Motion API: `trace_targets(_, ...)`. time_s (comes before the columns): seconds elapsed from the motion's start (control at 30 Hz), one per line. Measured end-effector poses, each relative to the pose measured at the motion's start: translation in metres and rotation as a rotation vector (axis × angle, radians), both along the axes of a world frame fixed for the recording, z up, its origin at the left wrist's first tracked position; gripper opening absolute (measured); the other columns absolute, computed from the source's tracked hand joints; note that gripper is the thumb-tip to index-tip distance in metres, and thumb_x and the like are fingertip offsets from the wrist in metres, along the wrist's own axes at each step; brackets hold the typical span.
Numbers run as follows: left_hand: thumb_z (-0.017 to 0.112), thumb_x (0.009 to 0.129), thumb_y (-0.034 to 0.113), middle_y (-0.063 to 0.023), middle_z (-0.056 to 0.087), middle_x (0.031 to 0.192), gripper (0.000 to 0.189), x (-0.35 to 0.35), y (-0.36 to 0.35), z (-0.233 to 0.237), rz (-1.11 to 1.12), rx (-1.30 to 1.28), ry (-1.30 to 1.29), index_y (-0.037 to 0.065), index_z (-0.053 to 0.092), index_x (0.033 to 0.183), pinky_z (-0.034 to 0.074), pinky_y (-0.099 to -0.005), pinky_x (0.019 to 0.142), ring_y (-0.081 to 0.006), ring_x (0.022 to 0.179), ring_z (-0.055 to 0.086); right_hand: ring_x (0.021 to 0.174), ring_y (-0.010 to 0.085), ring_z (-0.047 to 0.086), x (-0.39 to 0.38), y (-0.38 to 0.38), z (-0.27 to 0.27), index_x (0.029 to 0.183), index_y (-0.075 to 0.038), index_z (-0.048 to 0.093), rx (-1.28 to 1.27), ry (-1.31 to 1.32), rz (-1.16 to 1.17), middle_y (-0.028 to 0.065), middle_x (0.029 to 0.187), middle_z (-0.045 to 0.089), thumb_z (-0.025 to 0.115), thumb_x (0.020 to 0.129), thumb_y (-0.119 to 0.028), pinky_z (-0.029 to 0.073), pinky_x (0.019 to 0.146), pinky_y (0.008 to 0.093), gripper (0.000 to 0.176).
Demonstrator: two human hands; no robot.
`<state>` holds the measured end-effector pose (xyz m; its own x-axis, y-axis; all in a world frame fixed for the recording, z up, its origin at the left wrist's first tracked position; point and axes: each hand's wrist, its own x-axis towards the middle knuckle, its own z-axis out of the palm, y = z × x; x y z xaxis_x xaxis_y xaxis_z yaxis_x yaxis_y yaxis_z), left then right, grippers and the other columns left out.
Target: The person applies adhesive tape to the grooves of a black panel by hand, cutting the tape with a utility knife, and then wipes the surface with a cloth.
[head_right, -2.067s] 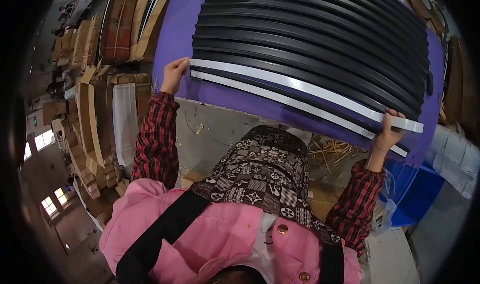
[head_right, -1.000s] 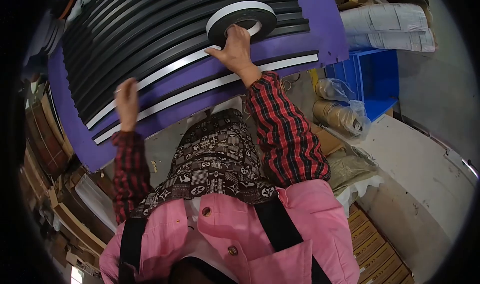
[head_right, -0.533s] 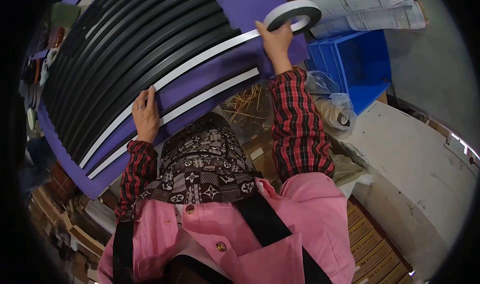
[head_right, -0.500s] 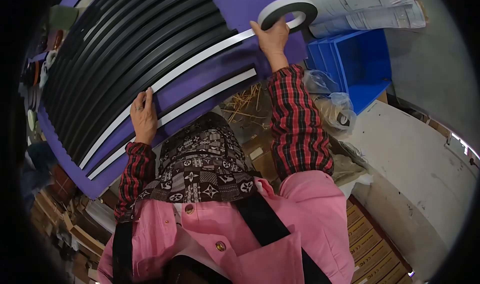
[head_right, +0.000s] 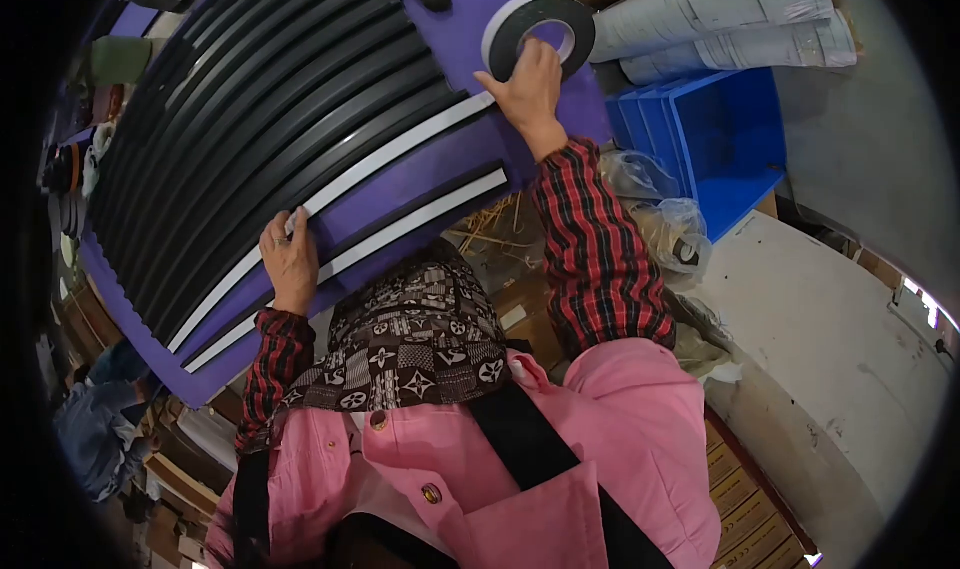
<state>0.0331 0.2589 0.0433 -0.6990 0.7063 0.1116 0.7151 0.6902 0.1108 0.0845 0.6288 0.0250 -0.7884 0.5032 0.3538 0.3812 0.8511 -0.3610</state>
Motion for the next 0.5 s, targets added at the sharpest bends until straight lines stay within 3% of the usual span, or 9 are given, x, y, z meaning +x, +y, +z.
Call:
trace_targets(0.07,0.053,0.067,0.003,-0.011,0.046,0.098,0.035,-0.007,0.027,-0.005,-0.09,0.104,0.012,0.005,0.052,0.102,0.037,-0.0371,0.079,-0.0264,0.092,0.045,0.085,0.0336,0.044,-0.022,-0.007,0.022,0.093,0.003,0.044,-0.101,0.378,-0.06,0.018,0.089,0.046,0.071,0.06,-0.024,0.036,0.078,0.0398,0.051)
trace_targets(0.1,0.051,0.067,0.007,-0.0101,0.046,0.094,0.033,-0.009,0.046,-0.013,-0.161,0.159,-0.029,0.005,0.051,0.1,0.038,-0.0356,0.076,-0.0251,0.09,0.046,0.086,0.0328,0.044,-0.039,-0.016,0.037,0.091,0.001,0.046,-0.167,0.439,-0.067,0.0167,0.09,0.047,0.068,0.062,-0.02,0.036,0.076,0.0391,0.042)
trace_targets(0.2,0.046,0.071,0.011,-0.0092,0.045,0.093,0.033,-0.012,0.111,-0.02,-0.424,0.22,-0.074,0.004,0.048,0.104,0.037,-0.0334,0.076,-0.0221,0.087,0.045,0.086,0.031,0.045,-0.108,-0.014,0.032,0.089,-0.004,0.05,-0.033,0.37,0.052,0.0123,0.087,0.049,0.065,0.065,-0.018,0.037,0.075,0.037,0.032)
trace_targets(0.3,0.046,0.072,0.012,-0.0066,0.044,0.093,0.035,-0.017,0.159,-0.025,-0.553,0.234,-0.021,0.005,0.048,0.106,0.035,-0.031,0.078,-0.0193,0.088,0.043,0.089,0.0313,0.048,-0.161,0.001,0.002,0.095,-0.004,0.051,0.092,0.188,0.115,0.0132,0.089,0.052,0.066,0.064,-0.021,0.039,0.077,0.0374,0.038)
trace_targets(0.37,0.046,0.072,0.012,-0.0047,0.042,0.092,0.037,-0.017,0.169,-0.034,-0.533,0.234,0.01,0.008,0.048,0.109,0.034,-0.0298,0.079,-0.0183,0.088,0.042,0.092,0.0317,0.052,-0.17,0.009,-0.001,0.102,-0.004,0.05,-0.106,-0.369,0.089,0.0149,0.095,0.056,0.067,0.063,-0.024,0.042,0.078,0.0386,0.047)
trace_targets(0.5,0.047,0.074,0.012,-0.0038,0.039,0.096,0.037,-0.013,0.17,-0.041,-0.504,0.24,0.024,0.01,0.047,0.111,0.033,-0.0302,0.081,-0.0176,0.09,0.04,0.091,0.0327,0.055,-0.173,0.013,0.019,0.101,-0.006,0.053,-0.11,-0.592,0.094,0.0163,0.098,0.057,0.066,0.062,-0.025,0.045,0.076,0.04,0.046)
